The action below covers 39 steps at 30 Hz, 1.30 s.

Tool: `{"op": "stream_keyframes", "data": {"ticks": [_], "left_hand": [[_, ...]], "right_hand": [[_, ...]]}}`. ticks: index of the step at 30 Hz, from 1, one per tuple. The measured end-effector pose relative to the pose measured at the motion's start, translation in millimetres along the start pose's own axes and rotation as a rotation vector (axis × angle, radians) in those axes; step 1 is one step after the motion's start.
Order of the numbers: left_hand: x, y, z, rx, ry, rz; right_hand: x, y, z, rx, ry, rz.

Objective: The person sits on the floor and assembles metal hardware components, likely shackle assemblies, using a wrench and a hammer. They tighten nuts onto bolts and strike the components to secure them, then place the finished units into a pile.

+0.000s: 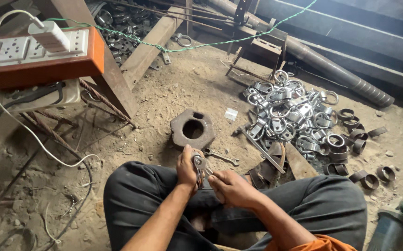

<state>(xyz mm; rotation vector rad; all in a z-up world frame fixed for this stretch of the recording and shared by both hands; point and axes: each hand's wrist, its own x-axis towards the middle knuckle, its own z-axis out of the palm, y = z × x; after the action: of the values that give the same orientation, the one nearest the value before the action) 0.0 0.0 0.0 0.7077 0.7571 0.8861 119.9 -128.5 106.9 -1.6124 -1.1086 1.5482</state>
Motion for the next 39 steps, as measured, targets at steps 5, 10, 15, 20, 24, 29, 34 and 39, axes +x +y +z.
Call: {"op": "stream_keyframes", "data": {"ticks": [5, 10, 15, 20, 24, 29, 34, 39], "left_hand": [[-10, 20, 10, 0.224, -0.235, -0.358], [-20, 19, 16, 0.565, -0.33, -0.564], [-14, 24, 19, 0.419, -0.253, -0.526], [19, 35, 38, 0.29, 0.118, -0.323], [33, 17, 49, 0.203, 0.261, -0.202], [21, -22, 43, 0.241, 0.078, -0.13], [27, -23, 51, 0.4, 0.093, 0.066], [26, -10, 54, 0.396, 0.098, 0.213]], "right_hand": [[-20, -23, -39, -0.254, -0.098, 0.005], [-43, -40, -65, -0.36, -0.21, 0.154], [-28, -15, -71, -0.291, -0.099, 0.022], [-5, 18, -66, 0.274, 0.086, -0.138], [10, 32, -38, 0.484, 0.193, -0.105], [24, 47, -15, 0.72, 0.231, 0.106], [32, 51, -18, 0.796, 0.244, 0.056], [35, 49, -22, 0.8, 0.237, 0.111]]}}
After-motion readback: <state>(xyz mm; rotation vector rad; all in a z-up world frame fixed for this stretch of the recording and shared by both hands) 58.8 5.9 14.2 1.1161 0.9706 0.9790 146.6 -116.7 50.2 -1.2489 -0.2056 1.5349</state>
